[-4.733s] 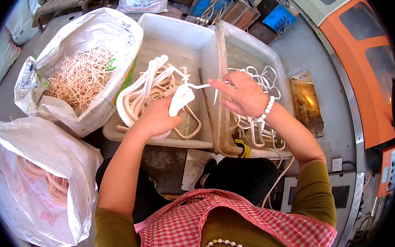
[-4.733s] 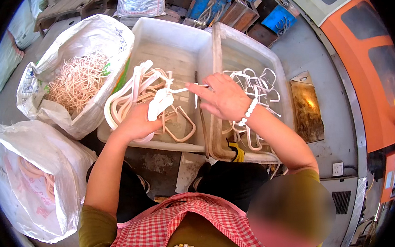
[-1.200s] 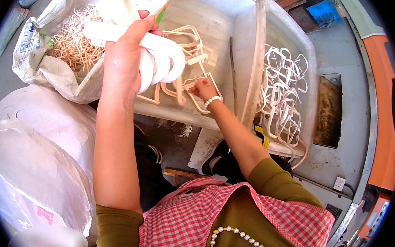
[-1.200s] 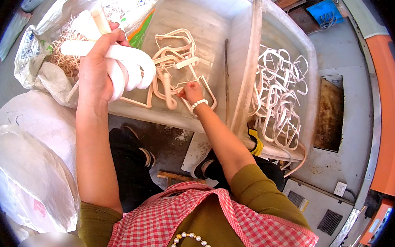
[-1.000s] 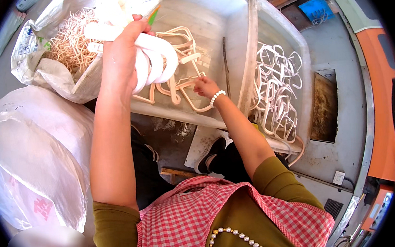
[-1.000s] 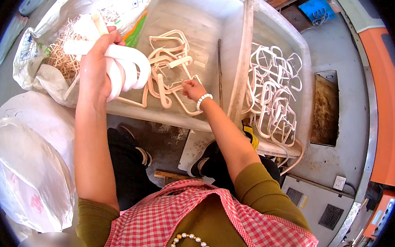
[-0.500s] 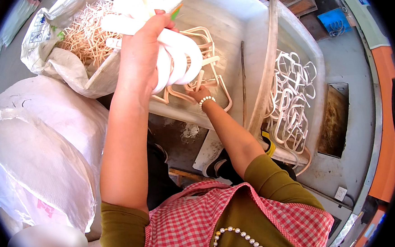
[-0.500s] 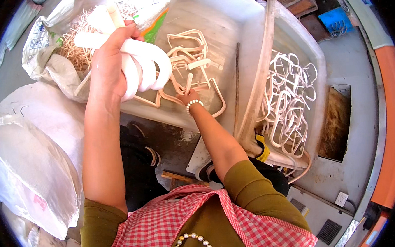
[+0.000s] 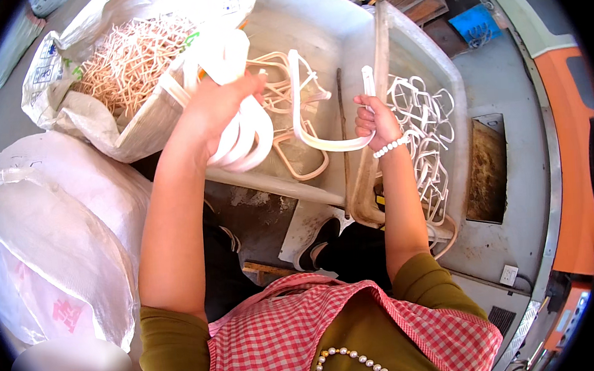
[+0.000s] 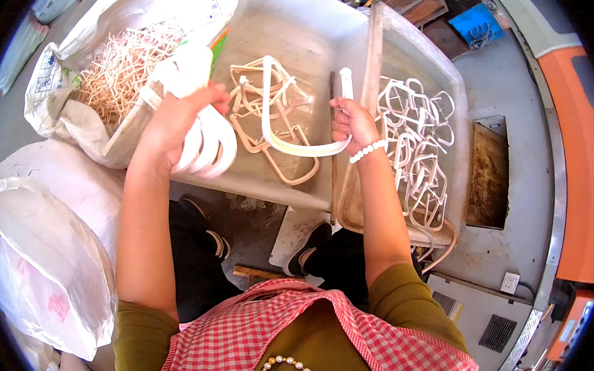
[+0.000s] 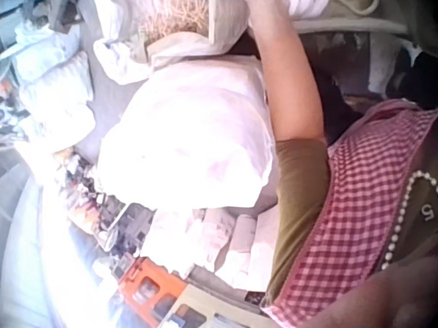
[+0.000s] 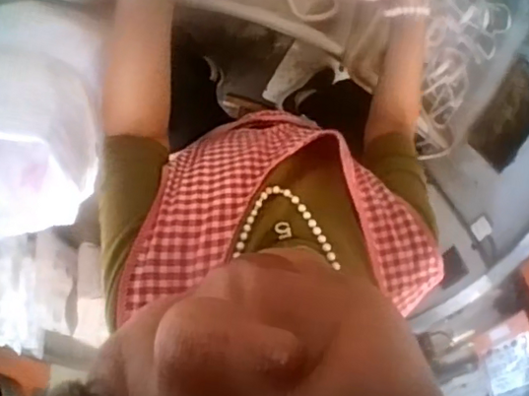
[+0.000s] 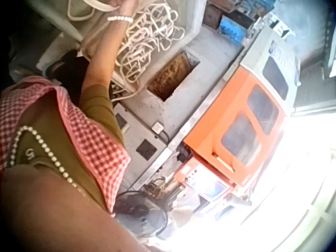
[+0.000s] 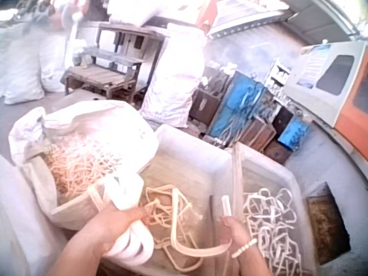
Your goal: The person assembles plastic hangers by inserting white hooks into pink hanger bodies. They pick up hanger bodies from a bin, insert hooks, and place the completed hangers into a white sack. The process is repeated continuously.
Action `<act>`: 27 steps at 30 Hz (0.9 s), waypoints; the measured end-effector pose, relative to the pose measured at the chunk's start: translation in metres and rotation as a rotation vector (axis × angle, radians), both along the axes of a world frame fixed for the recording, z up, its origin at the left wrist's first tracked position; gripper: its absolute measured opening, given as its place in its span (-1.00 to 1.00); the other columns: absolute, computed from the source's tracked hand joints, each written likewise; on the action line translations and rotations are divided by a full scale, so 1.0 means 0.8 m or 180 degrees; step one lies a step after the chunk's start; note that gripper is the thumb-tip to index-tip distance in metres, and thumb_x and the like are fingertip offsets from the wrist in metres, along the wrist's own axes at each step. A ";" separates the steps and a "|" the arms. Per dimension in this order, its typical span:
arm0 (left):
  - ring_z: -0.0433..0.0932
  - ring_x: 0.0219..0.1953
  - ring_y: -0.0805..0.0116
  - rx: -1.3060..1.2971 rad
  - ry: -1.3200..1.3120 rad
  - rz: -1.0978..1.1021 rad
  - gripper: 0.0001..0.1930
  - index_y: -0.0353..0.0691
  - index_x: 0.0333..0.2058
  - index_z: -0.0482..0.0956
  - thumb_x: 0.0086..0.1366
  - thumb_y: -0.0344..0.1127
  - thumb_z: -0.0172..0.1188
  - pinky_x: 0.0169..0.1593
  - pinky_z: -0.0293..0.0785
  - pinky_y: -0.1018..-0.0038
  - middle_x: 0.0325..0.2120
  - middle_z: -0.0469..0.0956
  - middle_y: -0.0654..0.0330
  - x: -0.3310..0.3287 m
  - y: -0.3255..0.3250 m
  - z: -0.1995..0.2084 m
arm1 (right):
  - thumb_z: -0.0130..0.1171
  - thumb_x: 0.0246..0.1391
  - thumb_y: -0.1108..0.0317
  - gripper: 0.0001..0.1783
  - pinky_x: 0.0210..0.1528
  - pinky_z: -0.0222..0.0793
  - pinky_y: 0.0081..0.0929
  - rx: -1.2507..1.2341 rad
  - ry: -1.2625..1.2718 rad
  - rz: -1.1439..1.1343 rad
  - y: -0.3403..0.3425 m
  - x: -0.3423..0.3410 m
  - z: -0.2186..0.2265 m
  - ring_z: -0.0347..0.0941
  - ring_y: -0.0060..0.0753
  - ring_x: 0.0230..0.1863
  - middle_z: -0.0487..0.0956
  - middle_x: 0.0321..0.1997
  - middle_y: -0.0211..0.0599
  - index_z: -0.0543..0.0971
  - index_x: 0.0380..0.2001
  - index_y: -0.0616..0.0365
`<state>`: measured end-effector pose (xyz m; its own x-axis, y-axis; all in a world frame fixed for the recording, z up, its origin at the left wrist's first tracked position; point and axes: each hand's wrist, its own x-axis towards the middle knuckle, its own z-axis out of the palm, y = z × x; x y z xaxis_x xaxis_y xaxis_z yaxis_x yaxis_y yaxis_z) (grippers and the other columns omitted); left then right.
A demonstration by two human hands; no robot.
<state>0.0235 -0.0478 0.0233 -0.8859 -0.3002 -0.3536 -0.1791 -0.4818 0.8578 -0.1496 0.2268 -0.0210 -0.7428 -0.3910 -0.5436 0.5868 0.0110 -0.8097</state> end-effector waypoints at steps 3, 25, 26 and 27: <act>0.57 -0.32 0.32 0.0815 0.0080 -0.0367 -0.71 -0.34 -0.14 0.48 0.21 -0.33 0.22 -0.26 0.56 0.39 -0.33 0.57 0.10 -0.004 0.025 -0.011 | 0.03 0.15 0.28 -0.86 -0.74 -0.11 -0.69 -0.0090 -0.0001 -0.0002 -0.010 0.036 0.027 -0.06 -0.74 -0.77 0.09 -0.73 -0.66 0.44 -0.31 0.10; 0.49 -0.45 0.41 0.1458 0.0513 -0.1542 -0.57 -0.33 -0.03 0.45 0.07 -0.43 0.20 -0.33 0.43 0.52 -0.45 0.53 0.18 0.027 0.058 0.007 | 0.29 -0.13 0.44 -0.14 0.31 0.14 -0.28 0.1476 0.3633 0.1978 0.031 -0.015 -0.134 0.16 -0.04 0.32 0.18 0.32 0.04 0.20 0.29 -0.01; 0.49 -0.44 0.42 0.1342 0.0521 -0.1542 -0.57 -0.33 -0.03 0.45 0.07 -0.43 0.20 -0.33 0.43 0.53 -0.45 0.53 0.18 0.029 0.057 0.008 | 0.29 -0.10 0.43 -0.21 0.31 0.14 -0.30 0.1421 0.3471 0.1925 0.020 -0.015 -0.137 0.18 -0.05 0.30 0.23 0.28 0.05 0.25 0.26 -0.01; 0.49 -0.44 0.42 0.1225 0.0530 -0.1549 -0.57 -0.33 -0.04 0.45 0.06 -0.44 0.21 -0.34 0.43 0.53 -0.45 0.53 0.18 0.031 0.056 0.010 | 0.29 -0.08 0.42 -0.27 0.30 0.14 -0.31 0.1372 0.3310 0.1867 0.012 -0.015 -0.139 0.21 -0.05 0.28 0.29 0.24 0.05 0.30 0.22 -0.01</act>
